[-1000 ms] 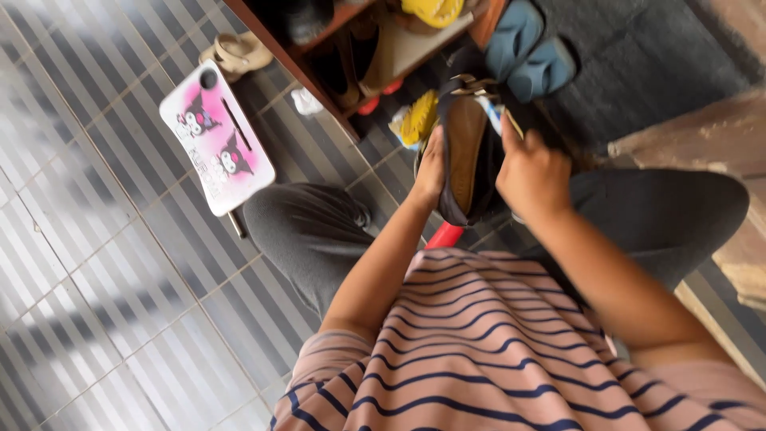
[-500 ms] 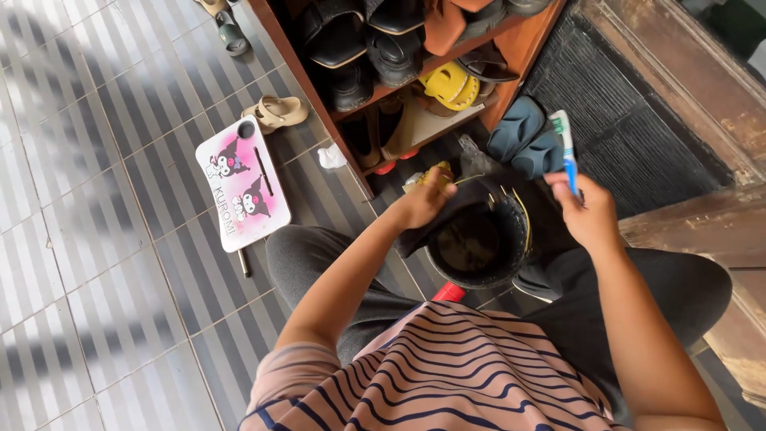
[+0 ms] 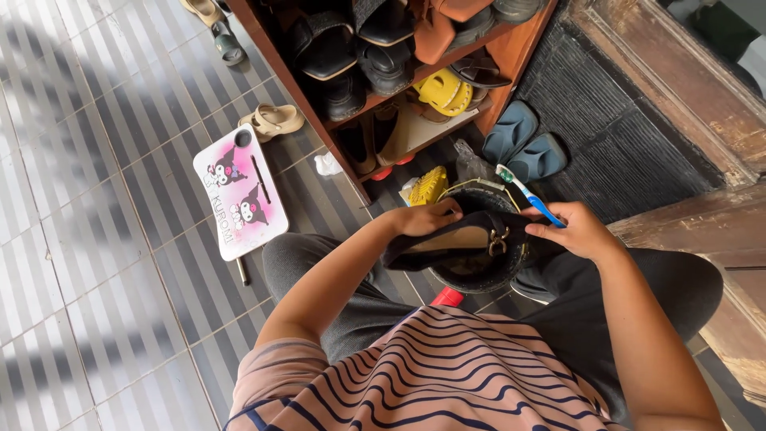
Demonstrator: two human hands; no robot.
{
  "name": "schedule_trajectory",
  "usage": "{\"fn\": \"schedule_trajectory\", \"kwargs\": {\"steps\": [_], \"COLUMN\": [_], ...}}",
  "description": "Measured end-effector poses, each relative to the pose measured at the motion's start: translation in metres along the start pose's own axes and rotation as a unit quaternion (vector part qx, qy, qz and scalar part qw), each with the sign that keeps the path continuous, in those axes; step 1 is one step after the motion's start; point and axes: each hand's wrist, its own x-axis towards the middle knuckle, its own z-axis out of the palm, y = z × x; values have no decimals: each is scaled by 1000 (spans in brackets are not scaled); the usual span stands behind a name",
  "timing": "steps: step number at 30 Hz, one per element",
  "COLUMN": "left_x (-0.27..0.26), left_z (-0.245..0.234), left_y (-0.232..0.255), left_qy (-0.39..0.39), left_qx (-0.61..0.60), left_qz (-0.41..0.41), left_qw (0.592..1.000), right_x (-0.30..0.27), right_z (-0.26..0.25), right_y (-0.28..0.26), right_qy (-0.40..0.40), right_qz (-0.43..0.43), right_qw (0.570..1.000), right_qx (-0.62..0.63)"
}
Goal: The person sits on the floor and scrubs a black flat shoe with a toothbrush, dipping it into a bucket of water. They then switch to a beige flat shoe and continue scrubbing the exterior and interior surfaces with the toothbrush.
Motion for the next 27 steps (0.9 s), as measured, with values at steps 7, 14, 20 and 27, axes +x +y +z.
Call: {"fn": "schedule_trajectory", "kwargs": {"steps": [7, 14, 20, 27], "left_x": [5, -20, 30, 26], "left_z": [-17, -71, -39, 7], "left_y": [-9, 26, 54, 81], "left_qy": [-61, 304, 422, 273], "left_qx": [-611, -236, -76, -243], "left_qz": [-337, -484, -303, -295], "left_qw": [713, 786, 851, 883], "right_x": [-8, -5, 47, 119], "right_z": [-2, -40, -35, -50], "right_y": [31, 58, -27, -88], "right_qy": [54, 127, 295, 421], "right_qz": [32, 164, 45, 36], "right_qw": [982, 866, 794, 752], "right_qx": [176, 454, 529, 505]}}
